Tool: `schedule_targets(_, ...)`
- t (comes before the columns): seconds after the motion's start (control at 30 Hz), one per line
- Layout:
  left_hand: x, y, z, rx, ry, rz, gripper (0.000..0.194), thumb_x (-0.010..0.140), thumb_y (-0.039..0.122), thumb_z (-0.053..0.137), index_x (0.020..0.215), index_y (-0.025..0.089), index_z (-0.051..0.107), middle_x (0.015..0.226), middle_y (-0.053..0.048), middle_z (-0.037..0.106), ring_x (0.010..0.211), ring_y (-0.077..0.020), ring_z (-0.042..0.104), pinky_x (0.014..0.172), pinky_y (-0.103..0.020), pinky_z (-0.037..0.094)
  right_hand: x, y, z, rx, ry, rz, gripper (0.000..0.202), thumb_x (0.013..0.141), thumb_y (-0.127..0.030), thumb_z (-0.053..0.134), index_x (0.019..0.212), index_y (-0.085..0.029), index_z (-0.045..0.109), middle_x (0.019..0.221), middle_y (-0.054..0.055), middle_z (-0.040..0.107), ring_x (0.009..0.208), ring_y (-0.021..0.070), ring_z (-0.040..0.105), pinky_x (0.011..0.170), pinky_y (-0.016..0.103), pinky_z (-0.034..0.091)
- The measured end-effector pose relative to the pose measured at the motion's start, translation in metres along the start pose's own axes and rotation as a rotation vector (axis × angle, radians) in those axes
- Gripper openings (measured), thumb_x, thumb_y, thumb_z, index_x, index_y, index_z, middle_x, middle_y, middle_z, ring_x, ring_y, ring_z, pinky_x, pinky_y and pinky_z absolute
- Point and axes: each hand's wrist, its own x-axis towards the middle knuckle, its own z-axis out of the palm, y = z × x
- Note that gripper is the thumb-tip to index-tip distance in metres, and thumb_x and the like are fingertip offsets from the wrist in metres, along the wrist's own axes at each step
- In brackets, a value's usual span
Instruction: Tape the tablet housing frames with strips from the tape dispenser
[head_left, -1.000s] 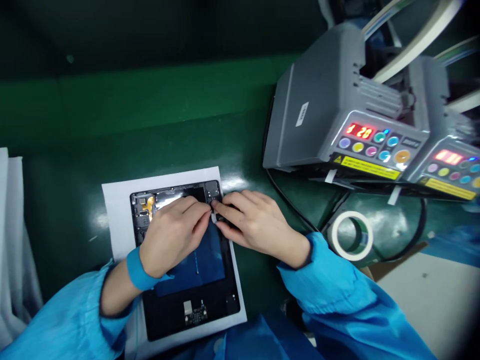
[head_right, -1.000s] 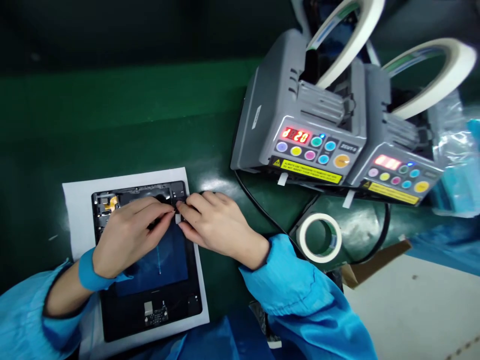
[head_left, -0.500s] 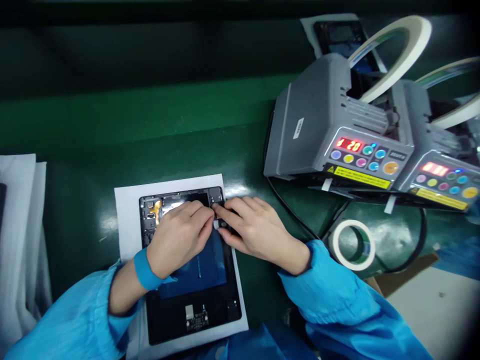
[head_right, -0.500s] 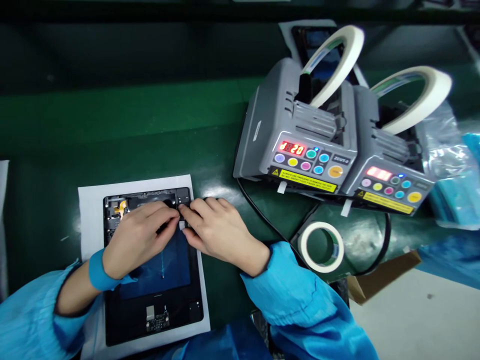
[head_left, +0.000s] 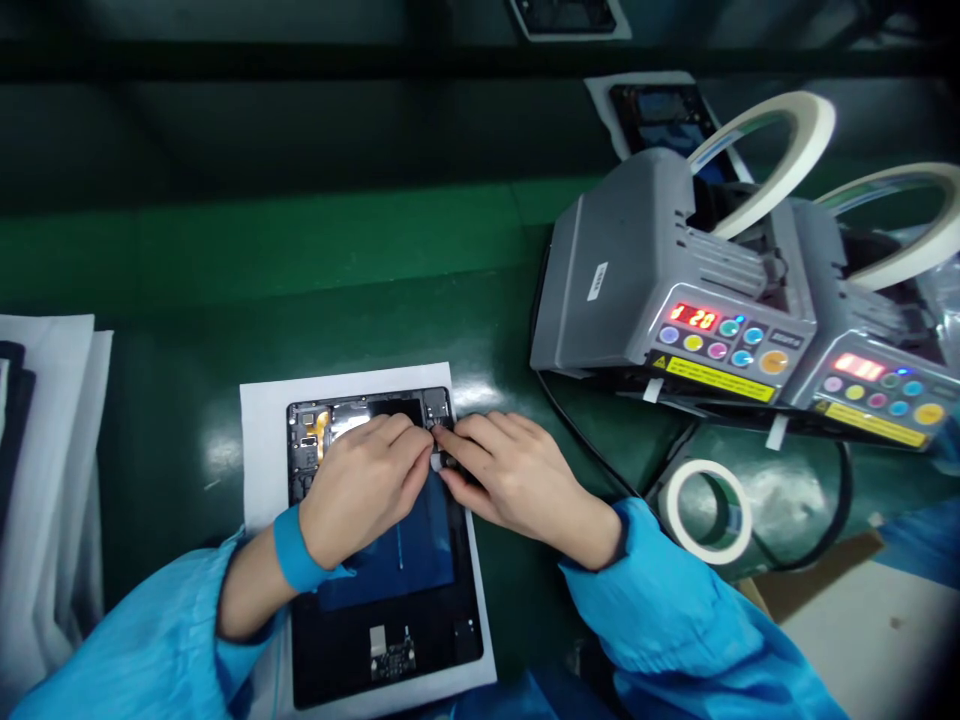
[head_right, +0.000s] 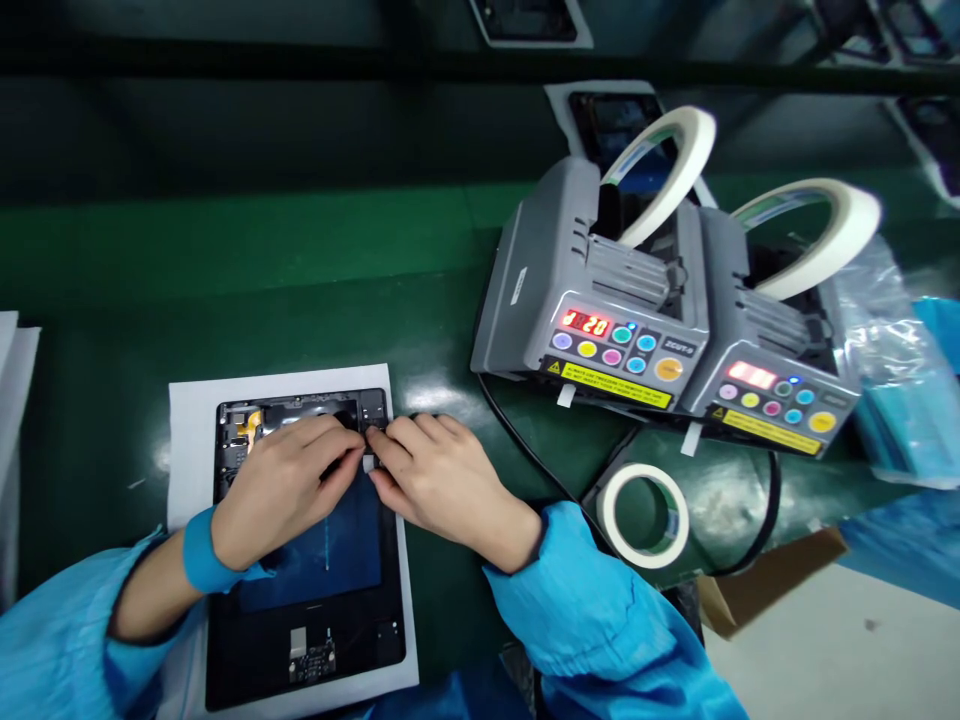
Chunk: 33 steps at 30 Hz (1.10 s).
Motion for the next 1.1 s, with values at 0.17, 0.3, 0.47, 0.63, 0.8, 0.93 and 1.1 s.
schedule_targets(0.17, -0.0011, -0.0001, 0.0004, 0.013, -0.002, 0.008, 0.018, 0.09, 0.016, 0.044, 0.083, 0.016, 0.06, 0.079, -0.004, 0.058, 0.073, -0.0175, 0.055, 0.066, -0.031, 0.045, -0.0016, 0.001, 0.0014, 0.014, -0.012, -0.004, 0.031, 0.091, -0.031, 0.05, 0.113, -0.013, 0.061, 0.092, 0.006, 0.064, 0.078, 0.0183, 0.055, 0.068, 0.033, 0.04)
schedule_targets(0.3, -0.0002, 0.0006, 0.0004, 0.013, 0.011, 0.01, 0.019, 0.091, 0.018, 0.043, 0.084, 0.016, 0.06, 0.079, -0.004, 0.058, 0.072, -0.0173, 0.055, 0.065, -0.031, 0.045, -0.0014, 0.001, 0.0017, 0.02, -0.002, -0.002, 0.03, 0.091, -0.031, 0.049, 0.112, -0.013, 0.062, 0.092, 0.006, 0.064, 0.077, 0.0182, 0.055, 0.068, 0.033, 0.039)
schedule_targets(0.47, 0.0007, 0.001, -0.0007, 0.025, 0.012, 0.011, 0.019, 0.091, 0.017, 0.043, 0.082, 0.016, 0.06, 0.077, -0.003, 0.057, 0.07, -0.017, 0.054, 0.064, -0.031, 0.044, -0.0023, 0.0017, 0.0025, 0.027, 0.017, -0.005, 0.029, 0.092, -0.03, 0.049, 0.111, -0.013, 0.062, 0.091, 0.005, 0.063, 0.077, 0.0176, 0.054, 0.068, 0.033, 0.04)
schedule_targets(0.63, 0.0003, 0.0016, -0.0005, 0.023, 0.024, 0.017, 0.017, 0.09, 0.017, 0.043, 0.082, 0.017, 0.059, 0.077, -0.003, 0.057, 0.07, -0.0175, 0.054, 0.063, -0.031, 0.043, -0.0043, 0.0013, 0.0043, 0.03, 0.032, -0.004, 0.027, 0.092, -0.031, 0.048, 0.109, -0.014, 0.062, 0.091, 0.005, 0.063, 0.077, 0.0169, 0.054, 0.068, 0.033, 0.039)
schedule_targets(0.8, 0.0006, 0.0011, 0.0002, 0.022, 0.012, 0.001, 0.018, 0.091, 0.018, 0.043, 0.083, 0.017, 0.059, 0.077, -0.002, 0.057, 0.07, -0.0179, 0.054, 0.063, -0.031, 0.043, -0.0041, 0.0018, 0.0058, 0.039, 0.023, 0.003, 0.028, 0.092, -0.031, 0.048, 0.11, -0.015, 0.062, 0.093, 0.005, 0.063, 0.079, 0.0174, 0.054, 0.069, 0.033, 0.04)
schedule_targets(0.93, 0.0002, 0.0008, 0.0002, 0.02, 0.004, -0.004, 0.017, 0.091, 0.019, 0.043, 0.083, 0.018, 0.059, 0.077, -0.002, 0.057, 0.07, -0.0181, 0.054, 0.063, -0.032, 0.043, -0.0031, 0.0028, 0.0063, 0.054, 0.03, 0.006, 0.027, 0.092, -0.031, 0.049, 0.109, -0.015, 0.062, 0.092, 0.004, 0.063, 0.078, 0.0177, 0.054, 0.069, 0.033, 0.039)
schedule_targets(1.1, 0.0005, 0.0012, -0.0007, 0.019, 0.005, 0.0, 0.018, 0.091, 0.019, 0.043, 0.083, 0.017, 0.058, 0.077, -0.002, 0.057, 0.07, -0.0182, 0.054, 0.063, -0.032, 0.043, -0.003, 0.003, 0.0049, 0.054, 0.044, 0.007, 0.027, 0.092, -0.031, 0.048, 0.108, -0.015, 0.062, 0.091, 0.005, 0.063, 0.077, 0.0171, 0.054, 0.068, 0.033, 0.039)
